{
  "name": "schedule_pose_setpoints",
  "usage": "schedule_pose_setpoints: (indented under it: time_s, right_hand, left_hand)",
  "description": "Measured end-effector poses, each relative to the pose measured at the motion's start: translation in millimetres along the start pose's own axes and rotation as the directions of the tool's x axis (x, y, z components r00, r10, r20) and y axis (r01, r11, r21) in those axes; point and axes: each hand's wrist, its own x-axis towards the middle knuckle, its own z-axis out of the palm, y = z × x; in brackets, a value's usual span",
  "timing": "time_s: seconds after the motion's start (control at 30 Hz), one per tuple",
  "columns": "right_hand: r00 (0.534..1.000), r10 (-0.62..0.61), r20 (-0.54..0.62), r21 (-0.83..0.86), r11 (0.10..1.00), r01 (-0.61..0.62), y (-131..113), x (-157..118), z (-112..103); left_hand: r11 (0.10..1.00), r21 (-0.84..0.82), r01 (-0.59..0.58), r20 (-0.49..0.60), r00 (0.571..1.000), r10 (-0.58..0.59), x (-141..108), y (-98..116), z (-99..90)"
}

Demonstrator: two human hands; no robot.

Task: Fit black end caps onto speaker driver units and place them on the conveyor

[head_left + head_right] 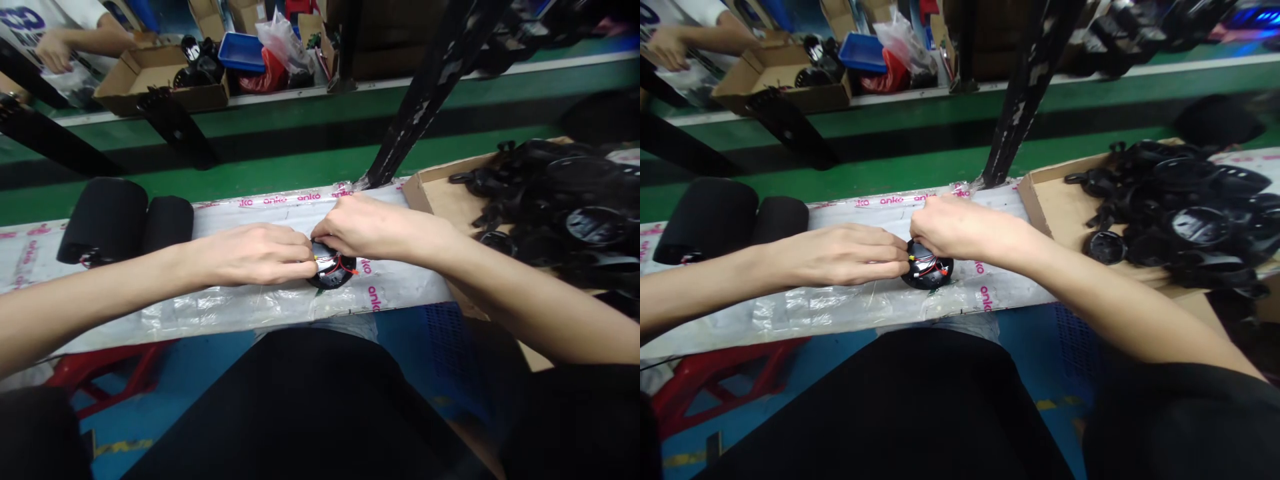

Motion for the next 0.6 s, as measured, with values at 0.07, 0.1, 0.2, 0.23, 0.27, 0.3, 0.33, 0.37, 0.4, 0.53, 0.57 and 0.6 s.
schedule_pose_setpoints:
  time_s: [0.07, 0.1, 0.2, 0.23, 0.27, 0.3, 0.33, 0.37, 0.4, 0.53, 0.57, 0.6]
  right_hand:
    - [1.000, 0.012, 0.018, -0.046, 0.999, -0.011, -3, 1, -1]
    - [1.000, 0.019, 0.022, -0.064, 0.998, -0.018, -5, 1, -2]
    - [0.998, 0.052, 0.029, -0.098, 0.994, -0.049, -11, 0, -4]
    - [0.997, 0.066, 0.035, -0.108, 0.992, -0.062, -13, 0, -5]
    - [0.996, 0.084, 0.040, -0.118, 0.990, -0.079, -15, -1, -5]
    - [0.993, 0.106, 0.042, -0.127, 0.987, -0.100, -18, -2, -4]
    - [0.991, 0.128, 0.039, -0.134, 0.983, -0.122, -20, -3, -3]
    - [0.988, 0.152, 0.031, -0.140, 0.979, -0.146, -22, -4, -2]
    - [0.985, 0.174, 0.020, -0.146, 0.975, -0.169, -24, -6, 1]
    - [0.974, 0.225, -0.037, -0.186, 0.956, -0.228, -28, -12, 12]
    - [0.971, 0.232, -0.050, -0.198, 0.951, -0.237, -29, -13, 15]
    - [0.970, 0.235, -0.063, -0.206, 0.948, -0.243, -29, -14, 18]
  left_hand:
    - [0.998, -0.057, -0.018, 0.172, 0.985, 0.028, 5, 3, -4.0]
    - [0.998, -0.069, -0.011, 0.228, 0.973, 0.026, 7, 5, -5.2]
    - [0.998, -0.057, 0.028, 0.242, 0.970, -0.013, 11, 9, -5.8]
    - [0.998, -0.055, 0.033, 0.230, 0.973, -0.019, 11, 11, -5.7]
    - [0.997, -0.058, 0.044, 0.215, 0.976, -0.031, 10, 12, -5.9]
    - [0.996, -0.063, 0.065, 0.199, 0.979, -0.051, 9, 14, -6.7]
    - [0.994, -0.065, 0.088, 0.182, 0.980, -0.075, 7, 15, -8.2]
    - [0.992, -0.060, 0.109, 0.167, 0.981, -0.097, 5, 17, -10.4]
    - [0.991, -0.046, 0.124, 0.147, 0.982, -0.116, 2, 17, -12.8]
    - [0.952, 0.119, 0.283, -0.048, 0.959, -0.280, 1, 15, -16.8]
    - [0.924, 0.158, 0.350, -0.084, 0.937, -0.340, 4, 14, -14.7]
    - [0.895, 0.187, 0.406, -0.091, 0.914, -0.396, 7, 13, -11.5]
